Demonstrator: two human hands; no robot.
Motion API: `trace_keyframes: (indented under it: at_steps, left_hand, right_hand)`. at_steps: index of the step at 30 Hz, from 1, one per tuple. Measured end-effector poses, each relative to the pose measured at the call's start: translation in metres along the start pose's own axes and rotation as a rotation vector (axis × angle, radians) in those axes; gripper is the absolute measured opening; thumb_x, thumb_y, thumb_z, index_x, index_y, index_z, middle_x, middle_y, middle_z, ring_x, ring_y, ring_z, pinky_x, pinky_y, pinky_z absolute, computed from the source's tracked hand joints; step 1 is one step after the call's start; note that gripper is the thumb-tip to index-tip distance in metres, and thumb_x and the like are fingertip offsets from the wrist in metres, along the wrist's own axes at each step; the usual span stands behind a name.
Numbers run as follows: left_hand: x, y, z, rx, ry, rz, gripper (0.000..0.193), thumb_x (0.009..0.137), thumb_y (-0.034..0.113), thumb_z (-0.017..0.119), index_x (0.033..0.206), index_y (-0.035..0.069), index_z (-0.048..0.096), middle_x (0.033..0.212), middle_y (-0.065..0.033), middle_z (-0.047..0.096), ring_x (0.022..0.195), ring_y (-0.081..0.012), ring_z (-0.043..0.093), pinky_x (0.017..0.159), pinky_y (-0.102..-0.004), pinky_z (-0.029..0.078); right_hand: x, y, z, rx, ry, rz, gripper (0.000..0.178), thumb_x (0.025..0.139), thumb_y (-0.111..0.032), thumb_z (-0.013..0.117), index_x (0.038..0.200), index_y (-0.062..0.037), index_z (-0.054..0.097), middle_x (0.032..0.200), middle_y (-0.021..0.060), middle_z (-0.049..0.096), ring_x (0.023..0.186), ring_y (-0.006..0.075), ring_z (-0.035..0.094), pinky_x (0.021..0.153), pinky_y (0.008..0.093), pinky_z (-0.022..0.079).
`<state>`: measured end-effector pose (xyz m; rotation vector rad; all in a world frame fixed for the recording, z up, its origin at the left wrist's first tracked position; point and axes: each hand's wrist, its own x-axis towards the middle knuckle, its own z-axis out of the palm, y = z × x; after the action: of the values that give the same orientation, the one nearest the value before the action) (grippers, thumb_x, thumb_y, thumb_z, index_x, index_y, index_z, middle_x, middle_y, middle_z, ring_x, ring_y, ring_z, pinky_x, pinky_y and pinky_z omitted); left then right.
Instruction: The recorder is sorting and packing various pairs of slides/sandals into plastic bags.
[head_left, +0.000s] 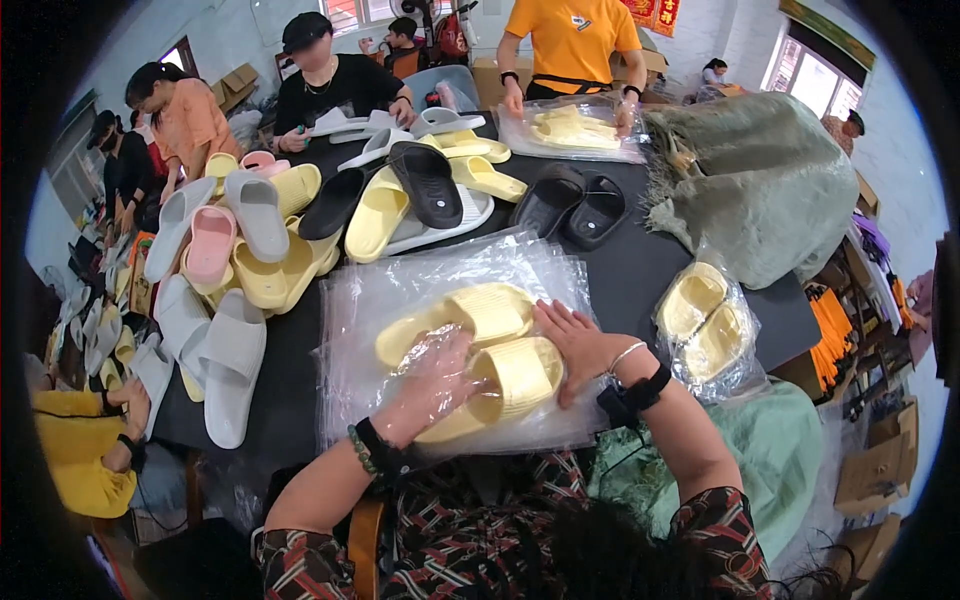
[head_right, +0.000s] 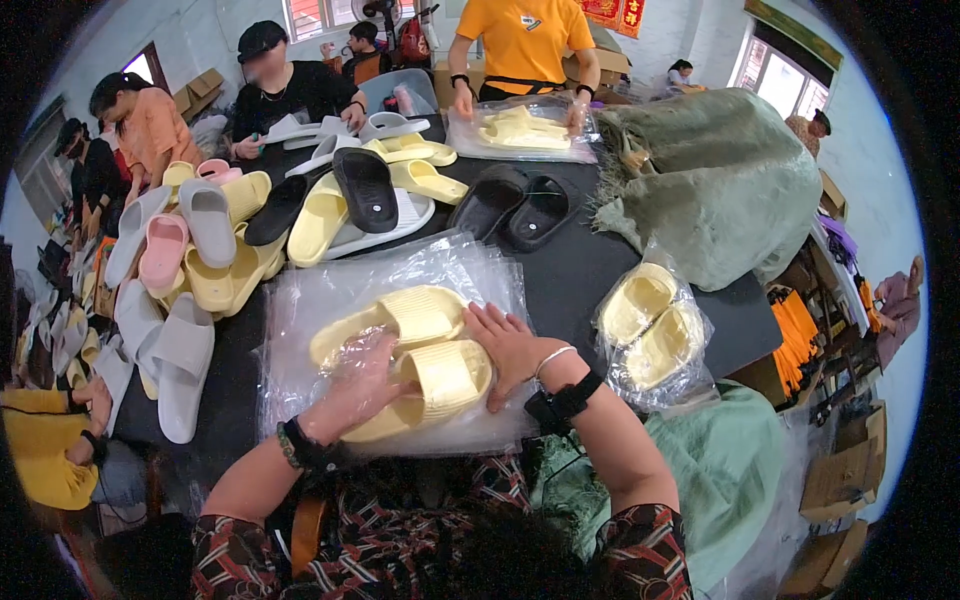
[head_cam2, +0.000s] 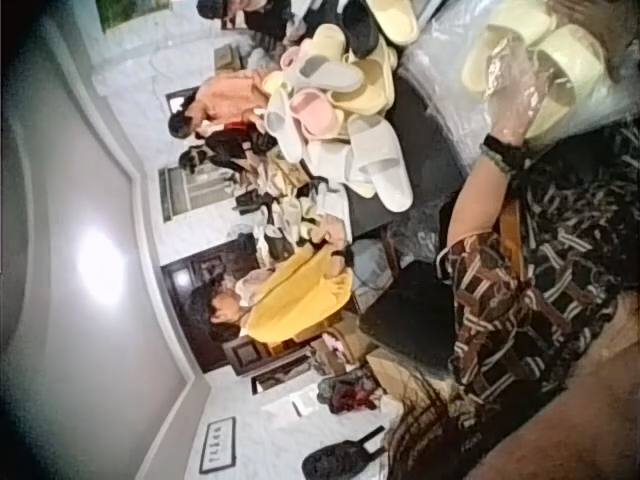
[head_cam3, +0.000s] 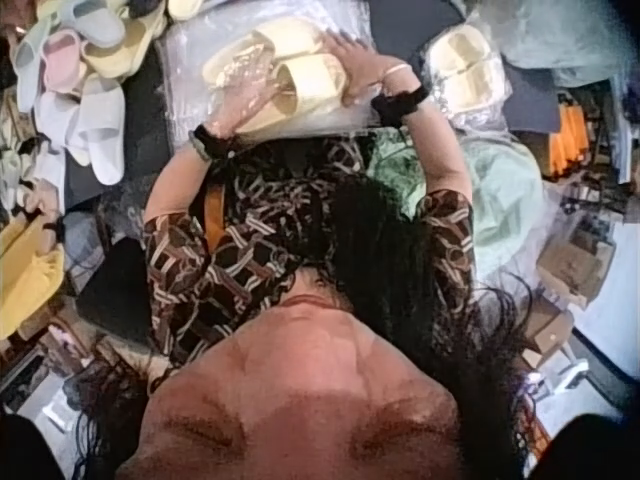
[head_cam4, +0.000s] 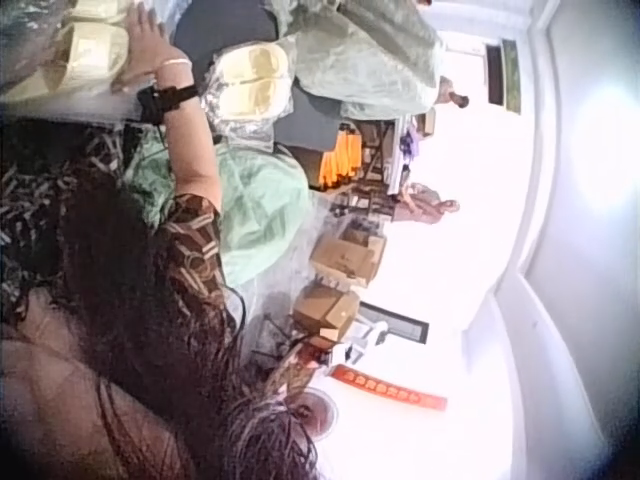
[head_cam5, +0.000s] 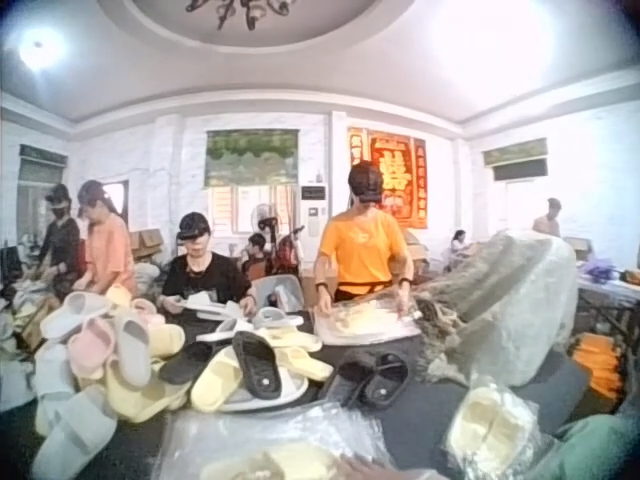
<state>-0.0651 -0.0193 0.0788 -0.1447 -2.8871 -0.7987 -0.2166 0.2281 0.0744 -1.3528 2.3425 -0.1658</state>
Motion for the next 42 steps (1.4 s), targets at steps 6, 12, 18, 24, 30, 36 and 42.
trace_keyframes:
  at_steps: [6,12,18,24,30,36,42]
  left_hand:
    - [0.014,-0.015,-0.006,0.069,0.079,0.261,0.027,0.086,0.023,0.065,0.107,0.006,0.067,0.119,-0.0148,0.063,0.116,-0.0353,0.053,0.104,-0.0497,0.037]
    - [0.039,-0.021,-0.031,0.07,0.127,0.491,0.02,0.079,0.015,0.067,0.097,0.008,0.07,0.105,-0.0097,0.067,0.115,-0.0294,0.054,0.108,-0.0494,0.035]
    - [0.052,-0.033,-0.018,0.004,-0.076,0.456,0.019,0.076,0.011,0.069,0.095,0.009,0.071,0.112,-0.0128,0.065,0.115,-0.0314,0.053,0.11,-0.052,0.033]
    - [0.041,-0.073,0.016,-0.109,0.033,0.39,0.025,0.078,0.01,0.066,0.102,0.007,0.069,0.114,-0.0144,0.064,0.114,-0.0338,0.054,0.103,-0.0464,0.039]
    - [0.016,-0.098,-0.035,0.016,-0.108,0.494,0.03,0.075,0.009,0.063,0.105,0.006,0.068,0.114,-0.0148,0.066,0.11,-0.034,0.058,0.1,-0.0449,0.04]
    - [-0.033,-0.1,-0.049,0.065,-0.125,0.364,0.029,0.073,0.012,0.07,0.103,0.012,0.072,0.114,-0.0079,0.069,0.121,-0.0305,0.055,0.107,-0.0543,0.033]
    - [-0.039,-0.099,-0.042,-0.006,0.061,0.36,0.027,0.074,0.011,0.071,0.101,0.009,0.072,0.112,-0.0067,0.07,0.122,-0.0321,0.055,0.105,-0.0492,0.038]
  right_hand:
    - [-0.016,-0.017,-0.011,-0.07,-0.006,0.078,0.155,0.045,-0.047,0.094,0.157,-0.0041,-0.005,0.164,0.0231,0.003,0.151,0.0426,-0.003,0.12,0.0558,0.01]
    - [-0.062,-0.051,-0.033,-0.134,0.146,0.092,0.147,0.053,-0.06,0.088,0.157,-0.0017,0.002,0.163,0.0255,0.0,0.15,0.0452,-0.005,0.118,0.06,0.01]
    - [-0.064,-0.05,-0.013,-0.111,0.246,0.132,0.133,0.063,-0.064,0.081,0.155,0.0016,0.011,0.162,0.0284,-0.001,0.149,0.0469,-0.005,0.119,0.0581,0.009]
    - [-0.033,-0.032,0.041,-0.015,0.169,0.091,0.141,0.059,-0.073,0.078,0.155,0.0035,0.008,0.161,0.031,0.0,0.15,0.0447,0.0,0.12,0.0566,0.01]
    - [-0.036,-0.032,0.048,-0.011,0.212,0.093,0.141,0.059,-0.078,0.074,0.155,0.0022,0.008,0.16,0.0311,0.005,0.151,0.0421,0.002,0.12,0.0572,0.007]
    - [-0.029,-0.044,0.043,-0.059,0.102,0.11,0.143,0.057,-0.078,0.075,0.155,0.002,0.008,0.162,0.0269,0.003,0.152,0.0392,-0.001,0.119,0.0594,0.004]
    - [-0.033,-0.052,0.036,-0.014,0.128,0.17,0.143,0.055,-0.075,0.078,0.154,0.0035,0.012,0.161,0.0273,0.009,0.152,0.0395,0.003,0.119,0.0579,0.006]
